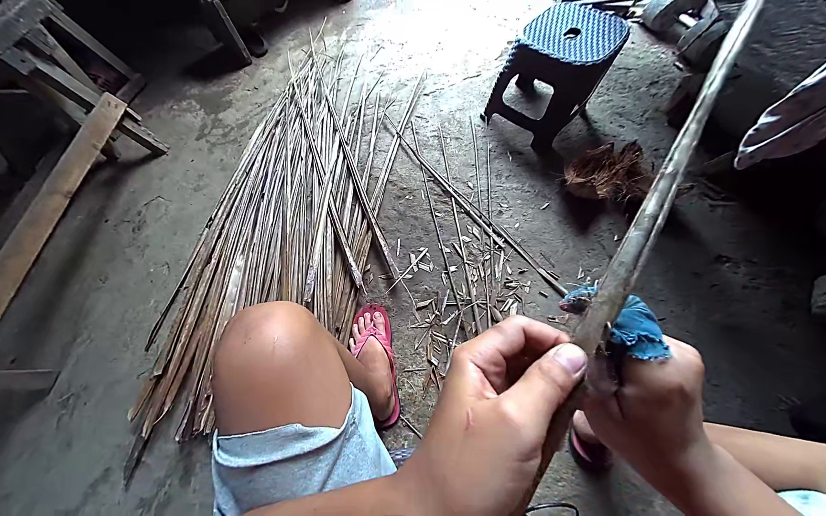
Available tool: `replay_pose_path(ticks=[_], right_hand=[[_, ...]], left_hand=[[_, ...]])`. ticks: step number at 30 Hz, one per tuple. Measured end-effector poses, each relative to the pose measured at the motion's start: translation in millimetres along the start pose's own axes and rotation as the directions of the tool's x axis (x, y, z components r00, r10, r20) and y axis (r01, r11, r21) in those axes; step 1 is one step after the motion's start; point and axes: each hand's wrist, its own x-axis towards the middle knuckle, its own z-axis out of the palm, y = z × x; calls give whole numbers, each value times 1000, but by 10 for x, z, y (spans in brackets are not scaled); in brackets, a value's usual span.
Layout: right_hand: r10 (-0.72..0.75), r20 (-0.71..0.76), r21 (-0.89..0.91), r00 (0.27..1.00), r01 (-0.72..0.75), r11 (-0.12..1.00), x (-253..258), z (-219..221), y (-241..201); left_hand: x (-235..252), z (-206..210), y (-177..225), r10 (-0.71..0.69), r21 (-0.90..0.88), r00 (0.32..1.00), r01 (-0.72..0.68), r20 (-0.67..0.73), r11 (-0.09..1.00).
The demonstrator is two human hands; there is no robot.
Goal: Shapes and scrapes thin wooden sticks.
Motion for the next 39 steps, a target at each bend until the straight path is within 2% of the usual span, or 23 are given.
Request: replay_pose_path(ticks=[2,8,14,21,26,31,34,39], right_hand=[[-12,7,-2,1000,12,1000,5,-9,-1],[-56,-9,26,998,56,998,71,-70,-61],[-59,-65,-39,996,57,998,162,-101,-43],[-43,-153,44,987,50,998,215,-16,-49],[-66,-199,22,978,71,997,271,-6,-77],[49,-220,184,974,-8,983,160,158,8],[99,-246,247,964,-36,968,155,267,25],[188,-306,520,933,-2,854,283,425,12]], left_hand=[[14,-14,-22,-21,1,1000,21,21,1000],[-19,-23,-66,158,129,983,-170,98,977],[-65,66,-91,201,144,976,-212,84,967],[130,-28,67,264,211,945,-302,191,930],[205,-28,162,194,163,957,-231,215,959],[125,95,72,343,276,932,-361,114,891],[100,159,60,369,302,927,-370,59,879],[78,226,90,399,326,917,-380,10,865]])
